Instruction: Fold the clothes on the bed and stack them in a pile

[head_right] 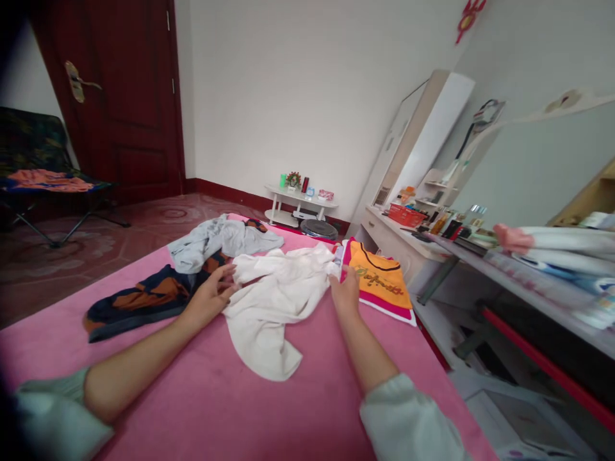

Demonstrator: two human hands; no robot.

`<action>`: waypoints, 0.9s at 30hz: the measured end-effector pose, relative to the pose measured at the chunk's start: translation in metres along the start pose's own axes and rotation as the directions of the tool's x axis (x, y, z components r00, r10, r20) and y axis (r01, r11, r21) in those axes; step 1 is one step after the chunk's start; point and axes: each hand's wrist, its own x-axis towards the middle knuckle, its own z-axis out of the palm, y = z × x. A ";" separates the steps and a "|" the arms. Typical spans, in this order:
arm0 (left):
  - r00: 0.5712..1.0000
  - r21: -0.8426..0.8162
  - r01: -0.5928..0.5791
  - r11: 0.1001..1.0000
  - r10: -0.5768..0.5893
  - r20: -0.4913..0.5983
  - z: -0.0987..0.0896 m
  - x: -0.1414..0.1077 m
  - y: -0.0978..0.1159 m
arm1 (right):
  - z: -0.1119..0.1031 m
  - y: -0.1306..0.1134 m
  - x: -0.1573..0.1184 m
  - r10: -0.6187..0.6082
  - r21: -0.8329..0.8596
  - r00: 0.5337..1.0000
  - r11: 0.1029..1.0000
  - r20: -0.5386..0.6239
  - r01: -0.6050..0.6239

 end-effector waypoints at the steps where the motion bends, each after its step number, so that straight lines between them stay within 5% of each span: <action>1: 0.999 0.037 -0.032 0.999 0.031 0.015 0.001 -0.001 0.001 | 0.001 0.001 -0.016 -0.019 0.040 1.000 0.999 0.022 0.018; 5: 0.991 0.114 -0.132 0.985 0.127 0.052 0.001 -0.005 0.004 | 0.013 -0.017 -0.073 -0.198 0.222 0.929 0.966 0.312 0.131; 10: 0.983 0.140 -0.167 0.976 0.153 0.105 0.002 -0.008 0.006 | 0.026 -0.041 -0.114 -0.364 0.136 0.834 0.931 0.414 0.339; 19: 0.944 0.005 -0.210 0.978 0.202 0.261 0.013 -0.026 0.031 | 0.020 -0.042 -0.116 -0.257 0.048 0.848 0.963 0.464 0.266; 23: 0.916 -0.080 -0.180 0.980 0.197 0.351 0.019 -0.034 0.043 | 0.025 -0.039 -0.115 -0.268 0.031 0.814 0.955 0.516 0.295; 27: 0.926 -0.022 -0.204 0.979 0.200 0.319 0.020 -0.033 0.040 | 0.029 -0.033 -0.110 -0.255 0.044 0.823 0.962 0.508 0.271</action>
